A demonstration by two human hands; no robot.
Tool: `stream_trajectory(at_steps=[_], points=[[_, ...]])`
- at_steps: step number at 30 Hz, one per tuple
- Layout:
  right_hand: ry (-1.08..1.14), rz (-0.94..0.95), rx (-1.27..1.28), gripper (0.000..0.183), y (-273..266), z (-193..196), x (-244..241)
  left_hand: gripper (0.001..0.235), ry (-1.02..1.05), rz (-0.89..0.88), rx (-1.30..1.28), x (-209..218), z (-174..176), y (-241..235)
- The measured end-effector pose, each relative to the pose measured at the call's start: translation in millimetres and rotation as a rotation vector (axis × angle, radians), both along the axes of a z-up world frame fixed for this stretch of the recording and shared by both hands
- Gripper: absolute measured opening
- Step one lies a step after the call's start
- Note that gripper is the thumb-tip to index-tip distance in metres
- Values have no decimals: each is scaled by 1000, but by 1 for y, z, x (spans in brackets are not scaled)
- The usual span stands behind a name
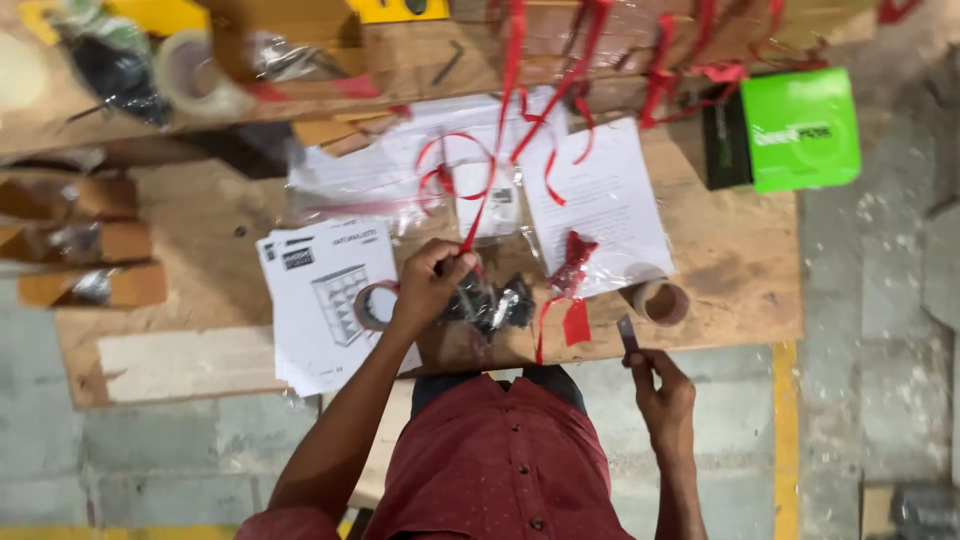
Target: Packing and wrapping a small box with a red ribbon and red adhesive tape at a packing station.
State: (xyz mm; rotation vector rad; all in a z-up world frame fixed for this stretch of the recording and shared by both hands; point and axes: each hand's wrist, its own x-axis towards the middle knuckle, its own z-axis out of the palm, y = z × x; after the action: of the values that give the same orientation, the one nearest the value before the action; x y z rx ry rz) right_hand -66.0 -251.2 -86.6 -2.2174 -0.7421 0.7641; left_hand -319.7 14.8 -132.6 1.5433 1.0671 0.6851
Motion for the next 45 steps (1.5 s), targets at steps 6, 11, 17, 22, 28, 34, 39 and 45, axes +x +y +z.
stream_trajectory(at_steps=[6, 11, 17, 22, 28, 34, 39, 45], points=[[-22, 241, 236, 20, 69, 2, 13, 18, 69, 52, 57, -32, 46, -41], [52, 357, 249, 22, 99, 4, -9, 15, -3, 101, 91, -45, 72, -70], [177, 501, 203, 21, 97, -3, -24, 17, -26, 251, 56, -48, 83, -100], [241, 527, 164, 21, 95, 0, -23, 17, 0, 272, 63, -39, 96, -117], [525, 549, 297, 20, 107, -4, -31, 23, -52, 301, -228, -22, 120, -128], [864, 534, 389, 21, 121, 13, -50, 25, -143, 230, -295, -17, 115, -137], [890, 513, 400, 22, 122, 10, -47, 23, -28, 136, -214, -16, 115, -134], [409, 383, 236, 27, 83, -19, -3, 31, 465, -4, 88, -18, 78, -110]])
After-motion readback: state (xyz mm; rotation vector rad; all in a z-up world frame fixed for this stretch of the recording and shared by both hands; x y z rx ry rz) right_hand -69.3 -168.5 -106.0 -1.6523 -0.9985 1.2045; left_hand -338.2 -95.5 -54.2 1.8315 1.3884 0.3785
